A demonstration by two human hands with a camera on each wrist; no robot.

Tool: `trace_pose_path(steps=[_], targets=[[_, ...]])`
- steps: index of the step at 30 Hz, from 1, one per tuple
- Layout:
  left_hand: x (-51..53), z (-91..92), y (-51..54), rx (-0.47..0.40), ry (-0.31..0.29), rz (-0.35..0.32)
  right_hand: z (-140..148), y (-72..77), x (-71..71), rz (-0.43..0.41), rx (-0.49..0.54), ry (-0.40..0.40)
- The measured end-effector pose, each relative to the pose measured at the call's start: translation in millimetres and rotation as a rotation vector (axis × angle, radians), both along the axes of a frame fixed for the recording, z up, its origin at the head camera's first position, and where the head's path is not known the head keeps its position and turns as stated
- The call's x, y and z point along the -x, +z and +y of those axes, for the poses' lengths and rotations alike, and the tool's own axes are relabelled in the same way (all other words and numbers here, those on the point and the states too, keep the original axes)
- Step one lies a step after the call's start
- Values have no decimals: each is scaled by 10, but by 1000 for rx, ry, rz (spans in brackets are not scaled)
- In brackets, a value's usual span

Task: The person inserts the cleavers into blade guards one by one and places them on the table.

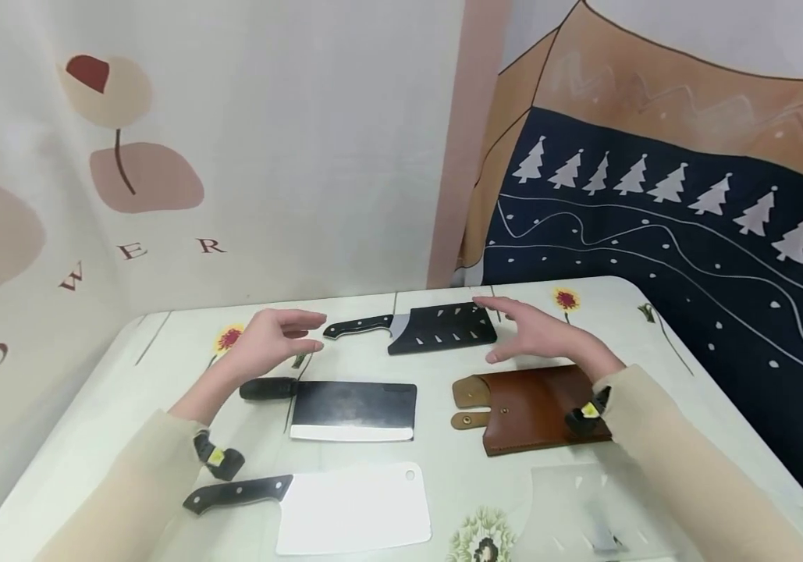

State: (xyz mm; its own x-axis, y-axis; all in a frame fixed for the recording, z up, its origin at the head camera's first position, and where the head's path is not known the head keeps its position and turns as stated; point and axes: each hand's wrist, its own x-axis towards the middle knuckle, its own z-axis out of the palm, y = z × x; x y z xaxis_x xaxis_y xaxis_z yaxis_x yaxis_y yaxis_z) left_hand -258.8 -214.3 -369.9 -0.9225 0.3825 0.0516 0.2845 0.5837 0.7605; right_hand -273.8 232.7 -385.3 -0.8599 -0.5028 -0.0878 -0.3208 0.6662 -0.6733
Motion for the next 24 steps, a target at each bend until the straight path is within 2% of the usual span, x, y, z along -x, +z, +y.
trace_pose_path(steps=[3, 7, 11, 16, 20, 24], targets=[[-193, -84, 75, -34, -6, -33, 92, 13, -157, -11, 37, 38], [-444, -187, 138, -85, -12, -43, 269, -8, -351, -35, 38, 58], [-588, -286, 121, -119, -26, -45, 485, -59, -538, -28, 12, 49], [-636, -483, 26, -58, 3, -13, 661, -124, -714, -8, -6, 37], [-615, -648, -88, 36, 21, 26, 724, -180, -778, 9, -29, 55], [-569, -773, -232, 107, 18, 7, 757, -236, -806, 25, -49, 74]])
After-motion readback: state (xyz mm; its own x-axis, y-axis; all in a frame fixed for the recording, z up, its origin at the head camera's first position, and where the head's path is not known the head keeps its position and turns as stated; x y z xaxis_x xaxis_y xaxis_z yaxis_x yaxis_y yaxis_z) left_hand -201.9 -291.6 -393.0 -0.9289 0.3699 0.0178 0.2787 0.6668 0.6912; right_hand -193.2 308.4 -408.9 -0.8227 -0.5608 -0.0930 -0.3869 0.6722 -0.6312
